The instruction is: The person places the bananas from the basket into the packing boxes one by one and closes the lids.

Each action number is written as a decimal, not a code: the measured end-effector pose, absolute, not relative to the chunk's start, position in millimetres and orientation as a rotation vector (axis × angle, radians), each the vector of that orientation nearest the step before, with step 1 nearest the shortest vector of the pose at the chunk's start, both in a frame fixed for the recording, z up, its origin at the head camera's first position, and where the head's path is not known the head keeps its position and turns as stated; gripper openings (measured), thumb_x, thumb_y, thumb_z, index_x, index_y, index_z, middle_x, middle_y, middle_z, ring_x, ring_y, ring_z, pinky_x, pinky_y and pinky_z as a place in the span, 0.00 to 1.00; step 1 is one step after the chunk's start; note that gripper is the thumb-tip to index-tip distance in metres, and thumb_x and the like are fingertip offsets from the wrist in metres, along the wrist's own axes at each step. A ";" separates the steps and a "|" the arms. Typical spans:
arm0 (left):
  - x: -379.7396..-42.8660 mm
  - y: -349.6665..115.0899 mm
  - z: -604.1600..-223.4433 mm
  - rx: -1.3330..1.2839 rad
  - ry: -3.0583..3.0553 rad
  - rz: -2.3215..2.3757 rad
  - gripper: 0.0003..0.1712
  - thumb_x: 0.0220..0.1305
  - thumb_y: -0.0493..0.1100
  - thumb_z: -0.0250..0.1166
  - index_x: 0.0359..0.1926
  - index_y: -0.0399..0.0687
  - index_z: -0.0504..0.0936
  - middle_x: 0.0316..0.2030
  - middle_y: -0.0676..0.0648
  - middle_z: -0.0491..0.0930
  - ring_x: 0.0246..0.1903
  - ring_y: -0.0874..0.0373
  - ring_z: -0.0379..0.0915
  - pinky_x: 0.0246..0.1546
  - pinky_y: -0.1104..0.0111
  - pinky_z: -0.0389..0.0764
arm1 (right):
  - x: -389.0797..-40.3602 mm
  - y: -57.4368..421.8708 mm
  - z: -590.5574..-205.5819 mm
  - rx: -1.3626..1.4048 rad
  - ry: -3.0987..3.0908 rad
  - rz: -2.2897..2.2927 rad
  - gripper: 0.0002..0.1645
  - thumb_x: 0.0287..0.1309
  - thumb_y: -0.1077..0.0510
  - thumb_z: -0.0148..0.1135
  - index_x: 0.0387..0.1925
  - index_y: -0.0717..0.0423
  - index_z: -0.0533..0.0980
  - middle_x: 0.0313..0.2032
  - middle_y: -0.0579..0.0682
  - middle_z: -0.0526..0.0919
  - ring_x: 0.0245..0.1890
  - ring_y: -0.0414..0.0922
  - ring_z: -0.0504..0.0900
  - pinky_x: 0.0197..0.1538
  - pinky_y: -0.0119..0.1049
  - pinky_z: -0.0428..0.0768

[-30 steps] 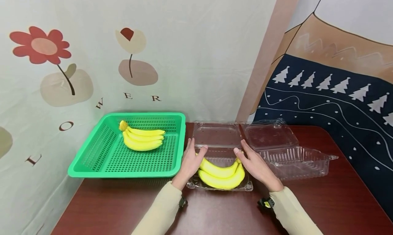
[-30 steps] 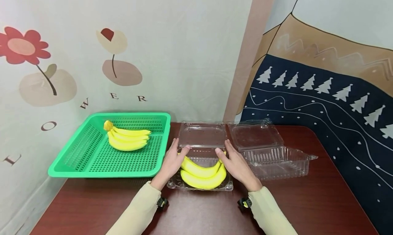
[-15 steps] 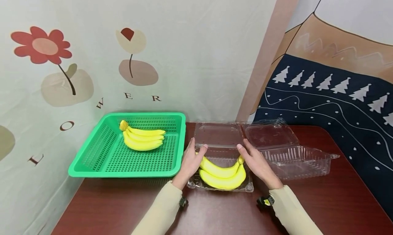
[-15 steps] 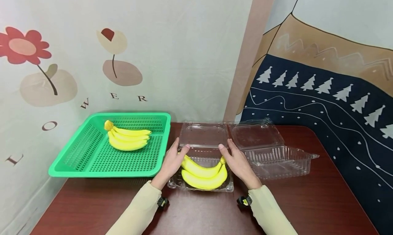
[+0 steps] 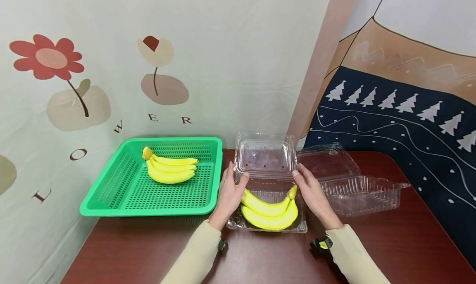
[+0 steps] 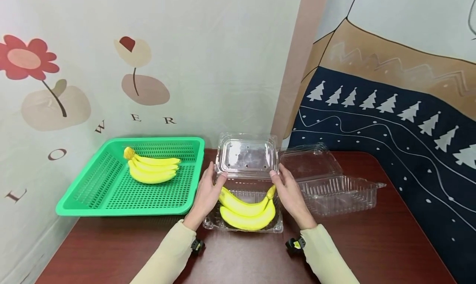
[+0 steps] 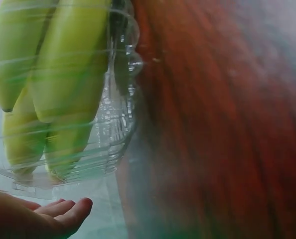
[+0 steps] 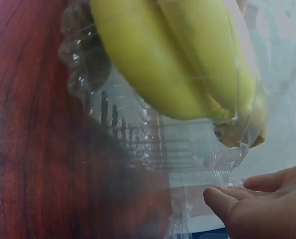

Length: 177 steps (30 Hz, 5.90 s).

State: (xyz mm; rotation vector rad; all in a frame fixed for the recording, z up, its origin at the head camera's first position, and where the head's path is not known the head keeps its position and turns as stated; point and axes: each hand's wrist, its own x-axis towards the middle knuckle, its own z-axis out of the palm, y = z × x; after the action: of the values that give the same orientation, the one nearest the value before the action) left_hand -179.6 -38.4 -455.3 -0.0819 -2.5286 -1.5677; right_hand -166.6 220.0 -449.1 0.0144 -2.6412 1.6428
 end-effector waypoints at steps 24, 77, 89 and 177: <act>-185.2 -29.9 -432.8 -0.018 -2.537 -1.567 0.44 0.74 0.58 0.55 0.80 0.41 0.57 0.62 0.37 0.63 0.53 0.45 0.70 0.53 0.51 0.74 | -167.5 222.0 -440.1 -0.055 -2.523 1.676 0.41 0.78 0.40 0.48 0.80 0.59 0.56 0.71 0.63 0.61 0.72 0.57 0.62 0.78 0.56 0.56; -105.6 -59.8 -420.9 -0.383 -2.191 -1.861 0.32 0.82 0.54 0.39 0.75 0.41 0.66 0.74 0.43 0.67 0.75 0.49 0.59 0.74 0.48 0.59 | -98.7 227.8 -424.4 0.254 -2.340 1.983 0.43 0.81 0.38 0.24 0.78 0.67 0.55 0.77 0.67 0.58 0.78 0.64 0.54 0.65 0.15 0.60; -80.7 -71.0 -441.1 -0.449 -2.324 -1.790 0.31 0.83 0.50 0.37 0.78 0.42 0.64 0.76 0.45 0.64 0.76 0.49 0.57 0.73 0.42 0.58 | -72.8 231.7 -441.2 0.336 -2.429 1.965 0.36 0.84 0.47 0.29 0.80 0.66 0.52 0.80 0.63 0.50 0.77 0.37 0.51 0.64 0.13 0.57; -77.5 -85.9 -459.7 -0.203 -2.606 -2.191 0.52 0.62 0.27 0.55 0.84 0.54 0.46 0.15 0.49 0.72 0.14 0.59 0.65 0.16 0.73 0.69 | -74.8 242.3 -466.7 0.443 -2.629 2.117 0.45 0.68 0.70 0.53 0.79 0.70 0.43 0.20 0.46 0.75 0.18 0.35 0.72 0.20 0.27 0.71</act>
State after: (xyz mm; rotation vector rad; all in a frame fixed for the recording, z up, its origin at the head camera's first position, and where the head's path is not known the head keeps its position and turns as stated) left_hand -77.5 -85.9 -459.7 -0.2029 -2.6056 -2.1915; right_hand -74.8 242.3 -466.7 0.4433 -2.6294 2.1171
